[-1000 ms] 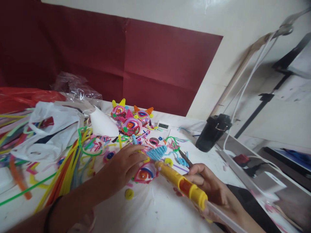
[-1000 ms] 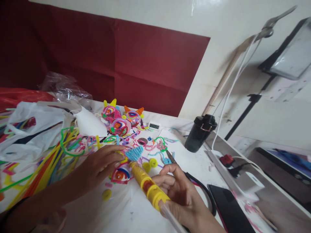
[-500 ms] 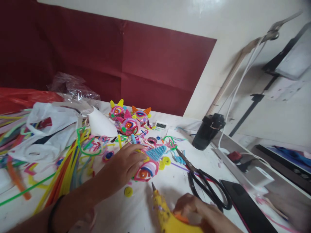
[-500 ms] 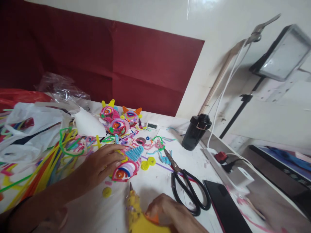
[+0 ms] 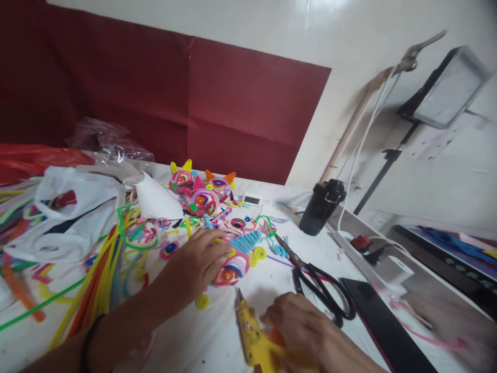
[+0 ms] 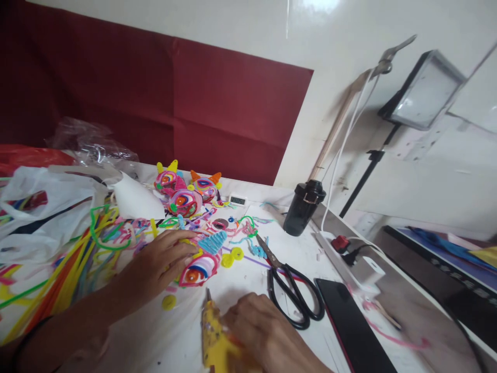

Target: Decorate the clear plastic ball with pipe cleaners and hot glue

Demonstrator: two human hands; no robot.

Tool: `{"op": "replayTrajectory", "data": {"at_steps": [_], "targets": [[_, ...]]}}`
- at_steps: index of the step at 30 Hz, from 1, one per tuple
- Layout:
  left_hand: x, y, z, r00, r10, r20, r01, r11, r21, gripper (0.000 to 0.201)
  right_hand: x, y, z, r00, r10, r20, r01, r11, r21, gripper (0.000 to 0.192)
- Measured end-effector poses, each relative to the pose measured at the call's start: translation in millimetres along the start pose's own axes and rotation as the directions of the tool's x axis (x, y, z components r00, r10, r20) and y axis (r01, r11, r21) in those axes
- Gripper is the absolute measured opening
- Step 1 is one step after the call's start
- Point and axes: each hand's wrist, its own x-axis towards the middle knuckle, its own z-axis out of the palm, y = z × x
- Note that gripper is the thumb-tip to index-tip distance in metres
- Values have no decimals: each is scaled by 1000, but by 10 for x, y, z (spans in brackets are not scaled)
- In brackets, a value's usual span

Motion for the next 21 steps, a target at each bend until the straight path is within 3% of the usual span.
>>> {"op": "replayTrajectory", "data": {"at_steps": [5,7,13,21], "targets": [[-15,-21,38,1000,21,-4,-21,1000,17,22,246,7,242,981,-103,-162,22,900,-435,46],[-23,-31,48,1000,26,-8,-25,999,23,21,377,-2,331,981,-132,-142,37,845,-534,49],[-26,-34,37,999,32,-1,-32,999,24,24,622,-35,392,1000,-24,0,18,764,-645,55],[-23,-44,41,999,37,-24,-37,999,8,22,678,-48,393,997,41,66,15,731,-682,57]]}}
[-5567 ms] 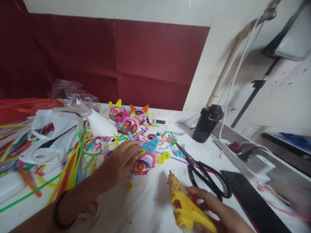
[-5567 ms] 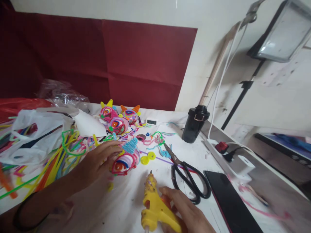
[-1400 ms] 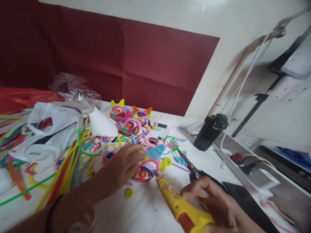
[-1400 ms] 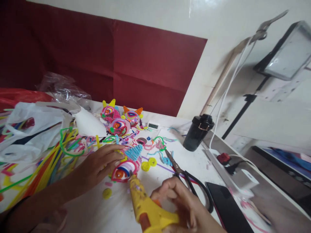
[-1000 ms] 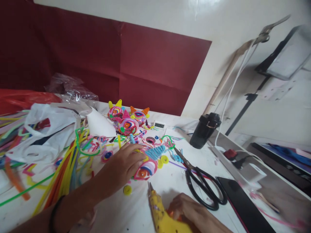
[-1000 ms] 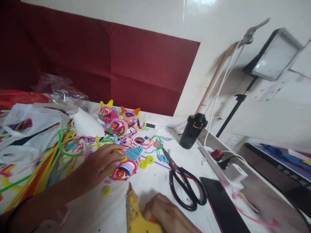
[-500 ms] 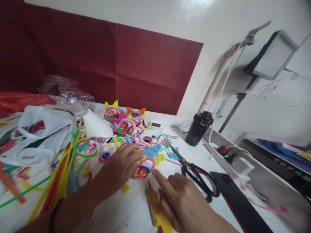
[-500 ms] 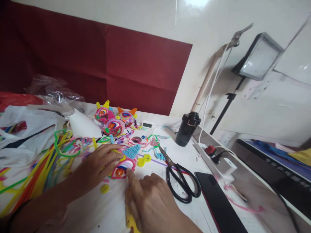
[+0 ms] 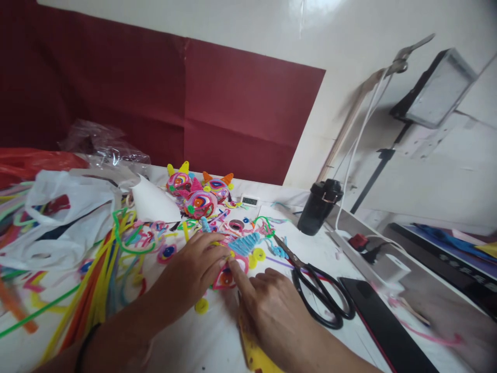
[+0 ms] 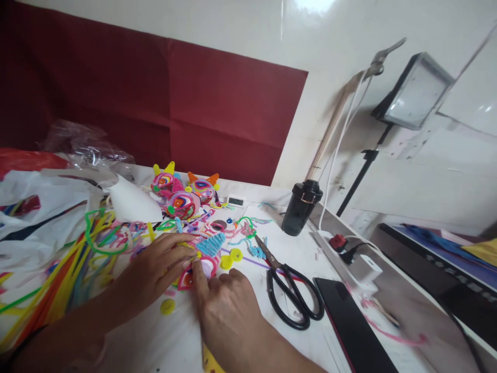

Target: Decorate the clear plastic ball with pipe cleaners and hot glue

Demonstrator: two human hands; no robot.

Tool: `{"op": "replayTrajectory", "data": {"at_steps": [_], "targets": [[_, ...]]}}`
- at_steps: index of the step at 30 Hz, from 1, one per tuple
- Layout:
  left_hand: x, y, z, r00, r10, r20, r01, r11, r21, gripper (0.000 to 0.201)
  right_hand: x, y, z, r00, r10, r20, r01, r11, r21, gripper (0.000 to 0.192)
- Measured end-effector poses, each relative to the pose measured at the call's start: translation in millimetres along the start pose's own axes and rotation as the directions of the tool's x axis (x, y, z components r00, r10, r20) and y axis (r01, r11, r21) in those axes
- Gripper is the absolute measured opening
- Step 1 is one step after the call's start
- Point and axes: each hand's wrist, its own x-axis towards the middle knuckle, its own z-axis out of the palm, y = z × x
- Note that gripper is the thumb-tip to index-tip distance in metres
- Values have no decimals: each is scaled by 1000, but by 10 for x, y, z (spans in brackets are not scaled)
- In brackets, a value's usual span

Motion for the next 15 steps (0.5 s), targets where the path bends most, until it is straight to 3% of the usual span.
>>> {"op": "replayTrajectory", "data": {"at_steps": [15], "targets": [[6,17,-18,999,40,-30,-40,999,27,19,48,11,-33,987,49,152,-61,996,71,63]]}}
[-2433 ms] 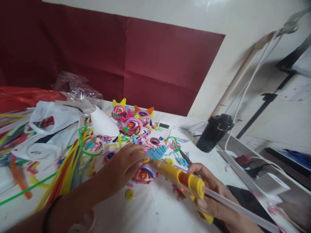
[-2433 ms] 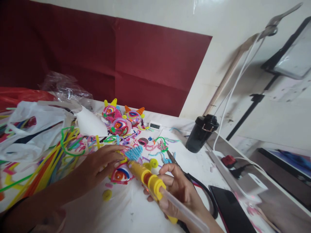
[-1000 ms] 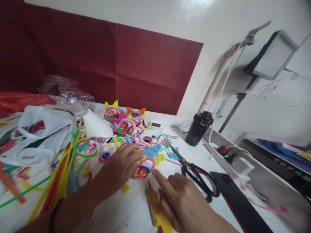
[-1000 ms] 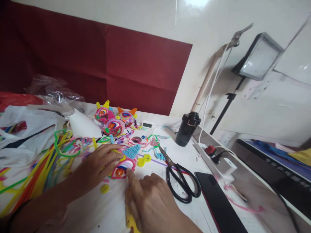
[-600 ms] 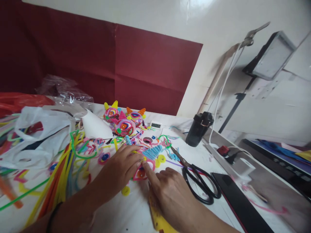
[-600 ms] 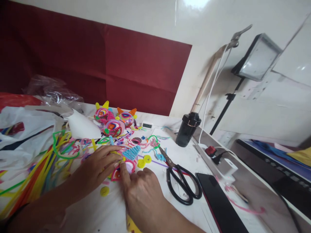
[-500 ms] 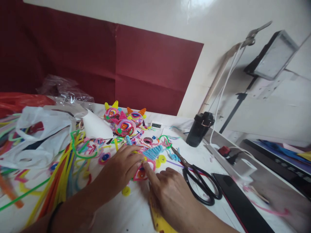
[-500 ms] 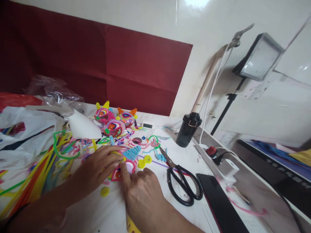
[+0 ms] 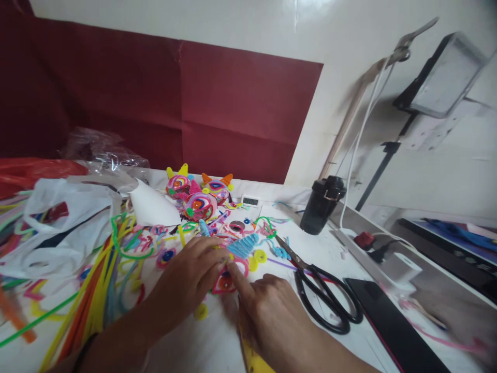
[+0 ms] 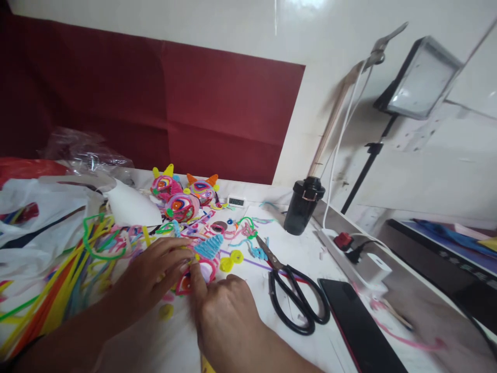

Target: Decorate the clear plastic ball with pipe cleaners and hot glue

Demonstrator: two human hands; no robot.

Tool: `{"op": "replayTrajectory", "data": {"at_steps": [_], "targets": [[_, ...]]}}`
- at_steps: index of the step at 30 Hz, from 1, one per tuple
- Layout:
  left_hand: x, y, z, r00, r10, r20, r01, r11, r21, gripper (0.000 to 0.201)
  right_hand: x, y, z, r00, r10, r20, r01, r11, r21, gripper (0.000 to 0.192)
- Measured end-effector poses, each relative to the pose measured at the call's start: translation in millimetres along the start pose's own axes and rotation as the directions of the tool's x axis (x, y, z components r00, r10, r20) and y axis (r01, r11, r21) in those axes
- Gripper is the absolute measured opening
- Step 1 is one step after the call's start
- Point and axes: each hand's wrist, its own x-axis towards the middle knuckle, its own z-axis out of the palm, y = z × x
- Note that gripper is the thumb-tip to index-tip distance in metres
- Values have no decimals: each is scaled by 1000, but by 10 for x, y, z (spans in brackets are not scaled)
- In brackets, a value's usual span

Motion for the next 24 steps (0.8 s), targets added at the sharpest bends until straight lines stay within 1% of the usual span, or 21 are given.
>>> {"op": "replayTrajectory", "data": {"at_steps": [4,10,13,17,24], "targets": [[-6,-10,19,1000,-7,-5,7,1000,-8,18,-10,31,-29,1000,8,24,-9,1000,29,65],[-17,-19,39,998,-54,17,55,998,-23,20,-6,48,-121,995,31,90,-38,996,78,67],[-19,-22,24,998,-58,7,59,998,-8,21,-10,43,-121,997,30,71,-37,995,97,64],[-17,-15,0,1000,-25,-7,25,999,26,20,-29,38,-117,999,35,20,-37,992,119,60],[-49,-23,39,999,-16,-42,17,999,34,22,-24,38,-181,997,49,55,-56,988,147,64]]}}
